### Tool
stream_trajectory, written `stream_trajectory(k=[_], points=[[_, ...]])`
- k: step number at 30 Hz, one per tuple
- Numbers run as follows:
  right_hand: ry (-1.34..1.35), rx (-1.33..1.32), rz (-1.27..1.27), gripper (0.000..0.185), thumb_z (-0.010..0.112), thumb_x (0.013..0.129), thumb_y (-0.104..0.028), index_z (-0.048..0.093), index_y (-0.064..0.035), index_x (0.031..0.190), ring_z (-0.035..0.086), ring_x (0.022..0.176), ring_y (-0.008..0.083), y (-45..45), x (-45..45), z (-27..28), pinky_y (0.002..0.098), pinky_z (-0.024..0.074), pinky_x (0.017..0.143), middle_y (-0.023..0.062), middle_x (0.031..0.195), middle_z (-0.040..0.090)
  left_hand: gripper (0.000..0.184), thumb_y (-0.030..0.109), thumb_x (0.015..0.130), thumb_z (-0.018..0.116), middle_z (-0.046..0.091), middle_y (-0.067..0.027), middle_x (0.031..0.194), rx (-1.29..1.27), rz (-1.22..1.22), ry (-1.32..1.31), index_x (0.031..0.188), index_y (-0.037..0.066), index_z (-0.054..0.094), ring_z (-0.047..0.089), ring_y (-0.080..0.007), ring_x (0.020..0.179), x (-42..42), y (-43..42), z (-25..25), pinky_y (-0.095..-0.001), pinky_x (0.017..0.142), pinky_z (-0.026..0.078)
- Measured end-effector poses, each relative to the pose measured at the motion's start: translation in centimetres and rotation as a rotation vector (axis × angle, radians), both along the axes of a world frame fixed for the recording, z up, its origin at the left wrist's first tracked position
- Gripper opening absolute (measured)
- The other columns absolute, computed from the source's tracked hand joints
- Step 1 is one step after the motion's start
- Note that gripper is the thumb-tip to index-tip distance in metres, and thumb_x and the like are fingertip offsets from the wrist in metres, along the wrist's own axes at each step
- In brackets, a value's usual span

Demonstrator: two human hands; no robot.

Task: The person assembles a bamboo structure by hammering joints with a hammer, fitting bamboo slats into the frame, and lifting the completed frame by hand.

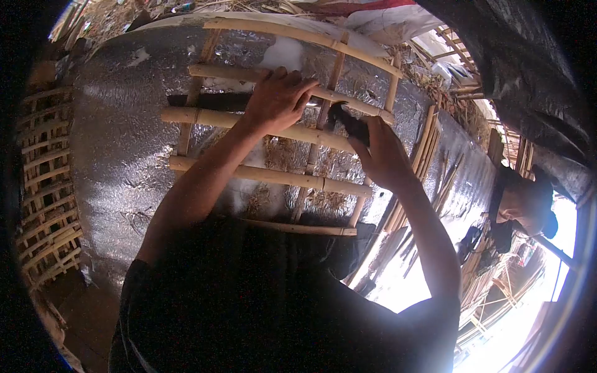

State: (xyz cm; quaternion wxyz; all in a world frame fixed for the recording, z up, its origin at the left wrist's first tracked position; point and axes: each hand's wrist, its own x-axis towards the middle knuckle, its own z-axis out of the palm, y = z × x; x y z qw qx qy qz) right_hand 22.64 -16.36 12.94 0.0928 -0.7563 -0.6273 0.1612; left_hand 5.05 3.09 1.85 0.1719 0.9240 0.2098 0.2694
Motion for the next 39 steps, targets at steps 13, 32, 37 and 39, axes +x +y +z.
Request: stream_trajectory(k=[13, 32, 37, 39], points=[[0.107, -0.090, -0.215, 0.039, 0.074, 0.091, -0.024, 0.059, -0.0058, 0.121, 0.071, 0.083, 0.0358, 1.1, 2.1, -1.2, 0.0435, 0.0569, 0.077, 0.0197, 0.093, 0.070, 0.024, 0.023, 0.094, 0.064, 0.067, -0.0072, 0.095, -0.031, -0.019, 0.086, 0.117, 0.017, 0.069, 0.063, -0.0300, 0.093, 0.4, 0.2, 0.5, -0.0465, 0.089, 0.047], [-0.046, 0.115, 0.413, 0.041, 0.077, 0.087, -0.023, 0.069, -0.0072, 0.123, 0.064, 0.060, 0.0201, 0.4, 2.3, -3.3, 0.0335, 0.0561, 0.048, 0.0094, 0.085, 0.067, 0.021, 0.029, 0.095, 0.066, 0.066, -0.0068, 0.094, -0.082, -0.019, 0.148, 0.114, 0.020, 0.070, 0.063, -0.0279, 0.090, 0.9, 0.4, 1.5, -0.0450, 0.085, 0.046], [-0.206, 0.088, 0.226, 0.048, 0.075, 0.089, -0.023, 0.064, -0.0070, 0.133, 0.063, 0.059, 0.0195, 1.0, 2.5, -4.5, 0.0321, 0.0516, 0.045, 0.0087, 0.083, 0.069, 0.019, 0.028, 0.092, 0.067, 0.068, -0.0047, 0.094, -0.127, 0.009, 0.167, 0.108, 0.021, 0.073, 0.062, -0.0249, 0.094, 1.6, 0.5, 1.3, -0.0464, 0.086, 0.046], [-0.050, 0.224, 0.329, 0.045, 0.075, 0.088, -0.023, 0.066, -0.0064, 0.129, 0.062, 0.058, 0.0202, 0.4, 2.1, -4.3, 0.0352, 0.0518, 0.049, 0.0077, 0.082, 0.067, 0.020, 0.029, 0.092, 0.067, 0.068, -0.0053, 0.094, -0.110, 0.011, 0.173, 0.109, 0.021, 0.074, 0.062, -0.0254, 0.094, 1.4, 0.4, 1.4, -0.0461, 0.086, 0.046]])
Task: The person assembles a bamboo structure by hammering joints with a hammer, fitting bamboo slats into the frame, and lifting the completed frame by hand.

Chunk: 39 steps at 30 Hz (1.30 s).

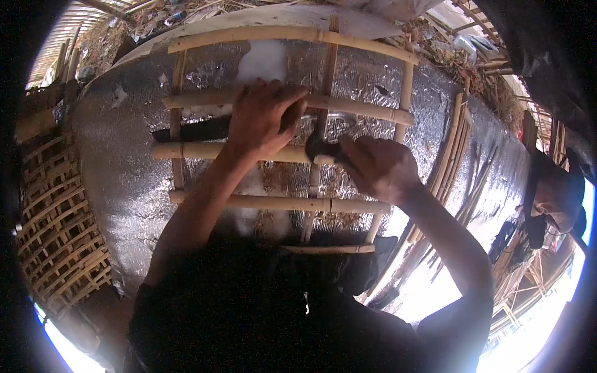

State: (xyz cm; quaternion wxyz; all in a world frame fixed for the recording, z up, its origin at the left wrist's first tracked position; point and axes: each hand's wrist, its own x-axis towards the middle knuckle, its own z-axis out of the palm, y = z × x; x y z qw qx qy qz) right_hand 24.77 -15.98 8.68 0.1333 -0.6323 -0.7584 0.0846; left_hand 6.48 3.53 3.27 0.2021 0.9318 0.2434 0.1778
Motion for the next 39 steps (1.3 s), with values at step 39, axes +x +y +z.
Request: stream_trajectory(k=[39], points=[[-0.115, -0.078, -0.017, 0.046, 0.077, 0.089, -0.028, 0.066, -0.0066, 0.128, 0.070, 0.065, 0.0253, 2.9, 5.0, 0.4, 0.0394, 0.0595, 0.055, 0.0124, 0.086, 0.072, 0.025, 0.032, 0.097, 0.064, 0.066, -0.0077, 0.092, 0.013, 0.002, 0.024, 0.118, 0.021, 0.072, 0.060, -0.0281, 0.089, 1.1, 0.8, -0.5, -0.0475, 0.085, 0.044]])
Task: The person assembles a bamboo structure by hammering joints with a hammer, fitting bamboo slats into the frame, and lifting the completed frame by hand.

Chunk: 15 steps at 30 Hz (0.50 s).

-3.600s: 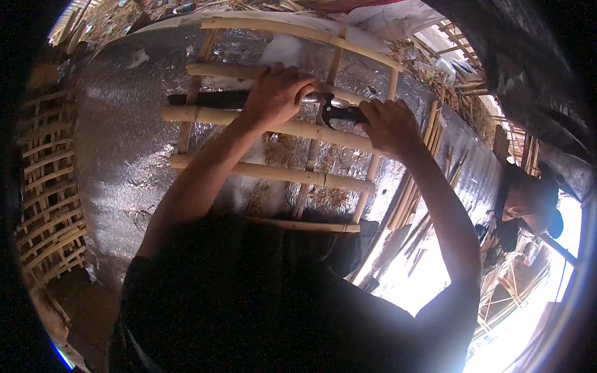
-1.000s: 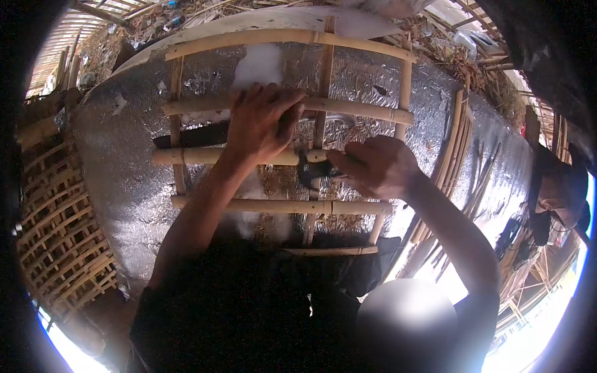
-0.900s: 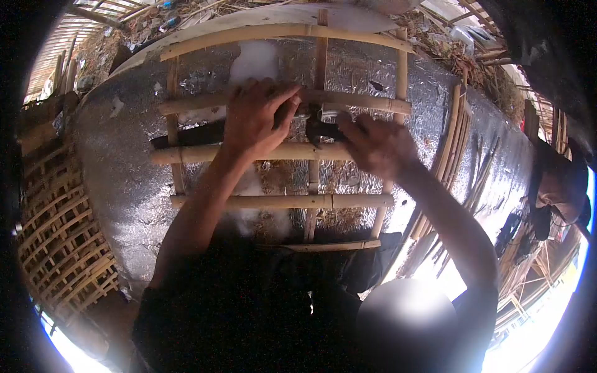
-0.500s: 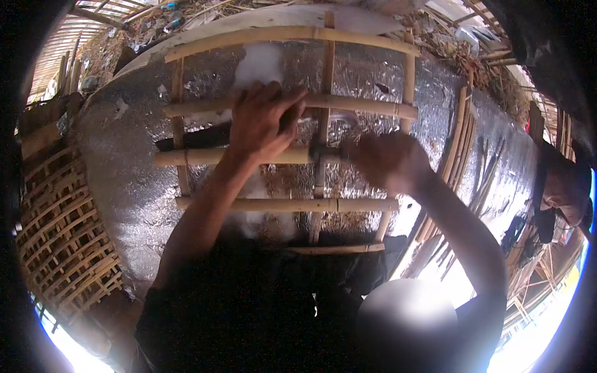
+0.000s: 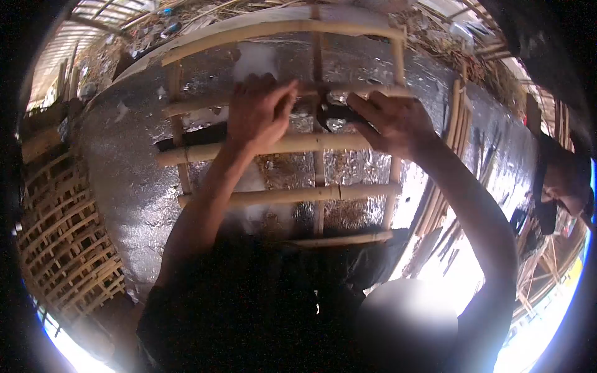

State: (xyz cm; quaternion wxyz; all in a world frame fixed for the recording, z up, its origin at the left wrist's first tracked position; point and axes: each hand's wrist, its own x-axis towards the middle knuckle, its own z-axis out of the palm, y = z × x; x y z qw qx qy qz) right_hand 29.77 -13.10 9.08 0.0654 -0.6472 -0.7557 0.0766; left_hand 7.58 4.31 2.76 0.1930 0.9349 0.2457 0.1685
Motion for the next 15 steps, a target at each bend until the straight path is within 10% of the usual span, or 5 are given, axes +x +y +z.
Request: stream_trajectory(k=[5, 10, 15], points=[[-0.083, 0.119, 0.292, 0.035, 0.073, 0.092, -0.025, 0.068, -0.0038, 0.119, 0.069, 0.062, 0.0216, -0.4, -1.4, -0.2, 0.0329, 0.0579, 0.048, 0.0134, 0.088, 0.072, 0.023, 0.029, 0.096, 0.065, 0.067, -0.0074, 0.092, 0.006, 0.002, 0.037, 0.115, 0.019, 0.074, 0.062, -0.0279, 0.092, -0.2, -0.3, 0.7, -0.0478, 0.084, 0.043], [0.288, 0.030, -0.206, 0.046, 0.074, 0.092, -0.023, 0.059, -0.0023, 0.131, 0.070, 0.069, 0.0310, -1.3, -3.0, 1.1, 0.0390, 0.0619, 0.068, 0.0159, 0.090, 0.071, 0.021, 0.028, 0.092, 0.068, 0.063, -0.0062, 0.086, 0.036, 0.012, -0.060, 0.111, 0.020, 0.072, 0.061, -0.0276, 0.085, 0.1, -0.1, 0.2, -0.0467, 0.082, 0.044], [0.673, -0.130, -0.699, 0.028, 0.064, 0.101, -0.017, 0.056, 0.0000, 0.121, 0.054, 0.067, 0.0183, -3.3, -5.9, 2.3, 0.0339, 0.0430, 0.060, 0.0108, 0.081, 0.061, 0.024, 0.031, 0.095, 0.065, 0.064, -0.0063, 0.088, 0.046, 0.005, -0.029, 0.116, 0.020, 0.071, 0.060, -0.0289, 0.086, 0.0, -0.2, 0.4, -0.0461, 0.082, 0.045]])
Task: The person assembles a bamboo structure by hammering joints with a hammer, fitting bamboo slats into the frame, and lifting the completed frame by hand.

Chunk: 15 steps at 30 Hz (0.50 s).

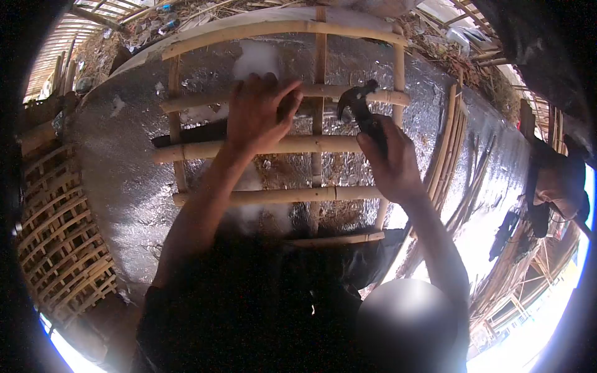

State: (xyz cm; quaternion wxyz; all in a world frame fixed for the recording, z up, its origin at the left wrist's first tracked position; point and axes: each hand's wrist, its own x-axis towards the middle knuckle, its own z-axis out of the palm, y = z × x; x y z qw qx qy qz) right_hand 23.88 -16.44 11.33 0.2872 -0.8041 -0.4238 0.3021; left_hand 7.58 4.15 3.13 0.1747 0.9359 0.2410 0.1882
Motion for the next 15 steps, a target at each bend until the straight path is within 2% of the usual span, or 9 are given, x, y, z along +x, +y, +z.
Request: stream_trajectory(k=[1, 3, 5, 7, 9, 10, 12, 14, 15], points=[[-0.037, 0.119, 0.015, 0.028, 0.062, 0.101, -0.014, 0.053, 0.0002, 0.123, 0.055, 0.067, 0.0164, -0.5, -0.6, -0.6, 0.0326, 0.0425, 0.059, 0.0095, 0.081, 0.062, 0.024, 0.032, 0.095, 0.065, 0.064, -0.0063, 0.088, -0.011, -0.002, -0.023, 0.116, 0.020, 0.071, 0.061, -0.0290, 0.087, 0.0, -0.1, -0.2, -0.0466, 0.082, 0.045], [0.048, 0.197, -0.116, 0.029, 0.062, 0.101, -0.013, 0.051, 0.0005, 0.124, 0.055, 0.064, 0.0139, -0.8, -2.6, -1.0, 0.0324, 0.0422, 0.056, 0.0084, 0.082, 0.064, 0.025, 0.033, 0.095, 0.065, 0.064, -0.0064, 0.089, -0.020, -0.005, -0.067, 0.116, 0.021, 0.070, 0.061, -0.0294, 0.088, -0.3, 0.0, -0.5, -0.0476, 0.083, 0.045], [0.265, 0.138, -0.212, 0.030, 0.063, 0.100, -0.011, 0.051, 0.0006, 0.125, 0.055, 0.063, 0.0127, -0.7, -3.9, -0.3, 0.0313, 0.0419, 0.054, 0.0071, 0.082, 0.064, 0.024, 0.033, 0.095, 0.065, 0.065, -0.0063, 0.089, -0.006, -0.002, -0.068, 0.115, 0.021, 0.071, 0.062, -0.0294, 0.089, -0.4, -0.1, -0.2, -0.0487, 0.083, 0.044], [0.371, 0.162, -0.264, 0.033, 0.063, 0.099, -0.009, 0.050, 0.0006, 0.127, 0.055, 0.061, 0.0123, -0.3, -4.4, 0.0, 0.0307, 0.0422, 0.053, 0.0069, 0.082, 0.064, 0.024, 0.034, 0.095, 0.066, 0.065, -0.0061, 0.089, -0.009, -0.001, -0.075, 0.114, 0.021, 0.071, 0.062, -0.0293, 0.089, -0.4, -0.1, -0.1, -0.0497, 0.083, 0.044], [0.372, 0.268, -0.277, 0.036, 0.064, 0.098, -0.008, 0.049, 0.0003, 0.129, 0.055, 0.060, 0.0128, 0.8, -3.9, -0.7, 0.0306, 0.0431, 0.053, 0.0078, 0.082, 0.065, 0.024, 0.035, 0.095, 0.066, 0.065, -0.0058, 0.089, -0.032, -0.007, -0.082, 0.113, 0.020, 0.071, 0.062, -0.0292, 0.089, -0.5, -0.1, -0.1, -0.0507, 0.083, 0.043], [0.119, 0.146, -0.168, 0.039, 0.064, 0.098, -0.008, 0.048, -0.0001, 0.133, 0.056, 0.061, 0.0141, 0.7, -3.4, -1.9, 0.0322, 0.0443, 0.054, 0.0094, 0.083, 0.065, 0.025, 0.035, 0.095, 0.066, 0.065, -0.0054, 0.089, -0.028, -0.005, -0.075, 0.113, 0.020, 0.071, 0.062, -0.0293, 0.090, -0.5, -0.2, -0.1, -0.0505, 0.084, 0.043], [-0.153, 0.284, -0.127, 0.030, 0.060, 0.101, -0.010, 0.049, -0.0009, 0.128, 0.060, 0.063, 0.0160, 0.3, -3.3, -4.7, 0.0351, 0.0448, 0.053, 0.0116, 0.079, 0.064, 0.025, 0.035, 0.094, 0.066, 0.066, -0.0047, 0.089, -0.013, 0.001, -0.070, 0.113, 0.020, 0.072, 0.062, -0.0297, 0.091, -0.3, -0.1, -0.1, -0.0502, 0.085, 0.042], [0.062, 0.225, -0.290, 0.022, 0.055, 0.105, -0.016, 0.050, -0.0042, 0.123, 0.056, 0.057, 0.0123, 1.1, -4.5, -3.5, 0.0316, 0.0424, 0.048, 0.0069, 0.075, 0.060, 0.027, 0.034, 0.093, 0.067, 0.066, -0.0060, 0.091, -0.035, 0.008, -0.050, 0.115, 0.020, 0.071, 0.062, -0.0306, 0.093, -0.5, -0.3, 0.0, -0.0509, 0.085, 0.043], [0.077, 0.237, -0.307, 0.019, 0.053, 0.107, -0.022, 0.051, -0.0070, 0.119, 0.051, 0.051, 0.0081, 1.3, -4.8, -1.9, 0.0274, 0.0403, 0.043, 0.0016, 0.071, 0.056, 0.028, 0.034, 0.092, 0.068, 0.066, -0.0066, 0.092, -0.049, 0.008, -0.037, 0.116, 0.020, 0.071, 0.062, -0.0310, 0.094, -0.8, -0.6, 0.0, -0.0512, 0.086, 0.043]])
